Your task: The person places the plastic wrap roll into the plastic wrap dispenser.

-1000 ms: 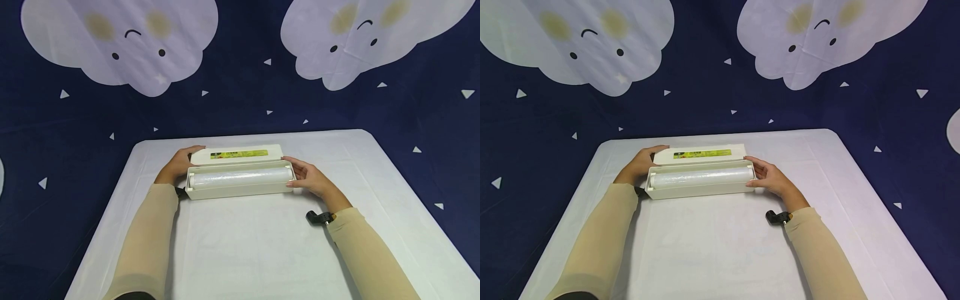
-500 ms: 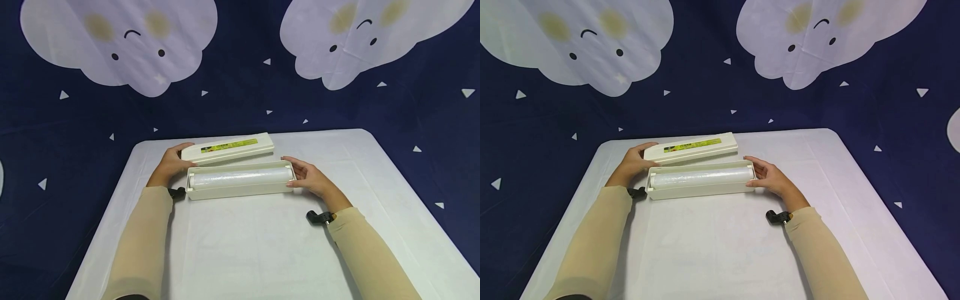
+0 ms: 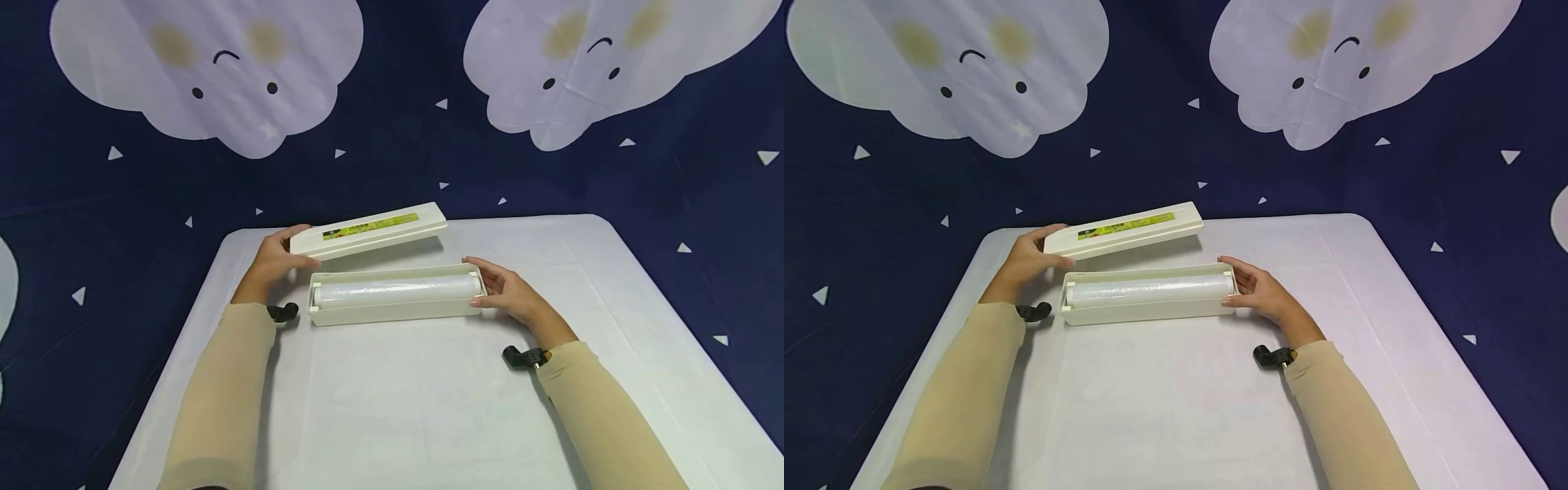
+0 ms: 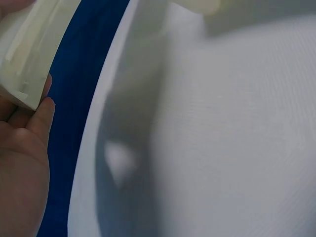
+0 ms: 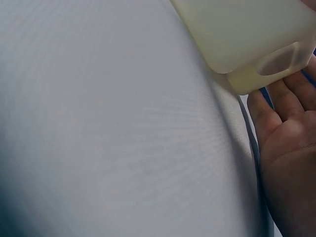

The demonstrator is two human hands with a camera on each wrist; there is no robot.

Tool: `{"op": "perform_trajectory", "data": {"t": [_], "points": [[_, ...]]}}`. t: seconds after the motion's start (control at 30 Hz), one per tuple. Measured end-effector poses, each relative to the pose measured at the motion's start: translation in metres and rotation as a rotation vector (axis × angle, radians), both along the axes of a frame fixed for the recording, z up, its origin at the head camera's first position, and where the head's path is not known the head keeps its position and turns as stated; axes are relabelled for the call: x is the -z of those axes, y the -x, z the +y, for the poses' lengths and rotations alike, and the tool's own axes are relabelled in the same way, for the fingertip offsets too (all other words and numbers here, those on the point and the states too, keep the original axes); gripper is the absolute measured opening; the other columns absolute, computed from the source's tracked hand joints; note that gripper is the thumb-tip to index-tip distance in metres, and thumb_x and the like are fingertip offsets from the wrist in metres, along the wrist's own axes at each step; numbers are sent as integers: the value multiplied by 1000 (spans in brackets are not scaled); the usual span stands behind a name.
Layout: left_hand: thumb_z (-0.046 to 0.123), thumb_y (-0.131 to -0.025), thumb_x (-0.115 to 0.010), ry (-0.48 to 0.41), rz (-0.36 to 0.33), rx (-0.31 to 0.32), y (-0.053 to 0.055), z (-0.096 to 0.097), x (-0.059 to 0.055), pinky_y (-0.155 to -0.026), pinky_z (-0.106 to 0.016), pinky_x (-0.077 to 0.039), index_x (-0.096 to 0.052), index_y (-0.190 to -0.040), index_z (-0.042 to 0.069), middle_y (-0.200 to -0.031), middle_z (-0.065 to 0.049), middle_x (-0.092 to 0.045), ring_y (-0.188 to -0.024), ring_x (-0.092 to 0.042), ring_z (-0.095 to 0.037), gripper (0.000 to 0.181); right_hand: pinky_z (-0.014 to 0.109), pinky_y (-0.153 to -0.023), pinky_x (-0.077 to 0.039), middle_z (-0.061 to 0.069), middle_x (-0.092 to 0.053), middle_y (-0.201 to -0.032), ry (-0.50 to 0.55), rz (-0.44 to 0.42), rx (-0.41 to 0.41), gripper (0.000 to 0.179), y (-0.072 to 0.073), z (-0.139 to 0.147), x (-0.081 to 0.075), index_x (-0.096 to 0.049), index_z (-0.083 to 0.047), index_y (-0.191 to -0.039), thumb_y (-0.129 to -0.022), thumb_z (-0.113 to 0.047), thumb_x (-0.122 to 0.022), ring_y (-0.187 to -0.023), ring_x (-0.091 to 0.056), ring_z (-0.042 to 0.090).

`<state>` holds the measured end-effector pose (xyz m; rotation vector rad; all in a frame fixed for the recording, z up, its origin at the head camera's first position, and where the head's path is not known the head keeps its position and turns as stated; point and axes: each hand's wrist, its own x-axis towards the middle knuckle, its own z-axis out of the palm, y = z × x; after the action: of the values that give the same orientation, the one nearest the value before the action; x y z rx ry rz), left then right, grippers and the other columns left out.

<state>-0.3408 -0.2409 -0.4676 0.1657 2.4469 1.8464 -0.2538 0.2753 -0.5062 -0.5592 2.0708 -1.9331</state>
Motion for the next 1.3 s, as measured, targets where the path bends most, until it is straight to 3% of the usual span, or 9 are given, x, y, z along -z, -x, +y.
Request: {"op": "perform_trajectory", "data": {"t": [0.2,0.4,0.83,1.07,1.3], "points": [[3,-68,-100,11,26,-15,-4,2,-12,-85,-26,-51,-60,-151,17,-133,-11,-66,-109,-62,-23,94,29,-113,-37,16,-34,-167,1,2,6,99,0,0,1,-38,-5,-163,-79,9,-88,-153,-30,28],[8,-65,-103,8,52,0,-12,5,-19,-88,-27,-51,-62,-150,19,-134,-9,-67,-110,-62,-22,95,28,-113,-36,16,-34,-166,0,4,-1,98,0,-1,1,-38,-5,-163,-79,9,-88,-153,-30,28],[3,-65,-102,-27,128,-2,-34,10,-27,-85,-27,-51,-67,-145,20,-134,-8,-68,-107,-63,-23,89,27,-111,-39,21,-33,-166,-1,25,0,97,1,0,4,-35,-1,-163,-81,11,-85,-152,-33,30],[-6,-66,-98,-103,160,56,-43,14,-22,-85,-26,-53,-64,-147,11,-140,-8,-65,-107,-64,-22,90,28,-109,-41,18,-32,-168,10,1,21,99,-1,-1,2,-35,-3,-164,-80,12,-85,-152,-31,34],[-12,-64,-96,-104,148,77,-56,18,-26,-87,-26,-54,-60,-149,5,-142,-11,-63,-108,-64,-21,94,27,-110,-40,18,-28,-169,8,-14,28,101,-1,-2,2,-33,-1,-164,-79,11,-86,-153,-27,37]]}}
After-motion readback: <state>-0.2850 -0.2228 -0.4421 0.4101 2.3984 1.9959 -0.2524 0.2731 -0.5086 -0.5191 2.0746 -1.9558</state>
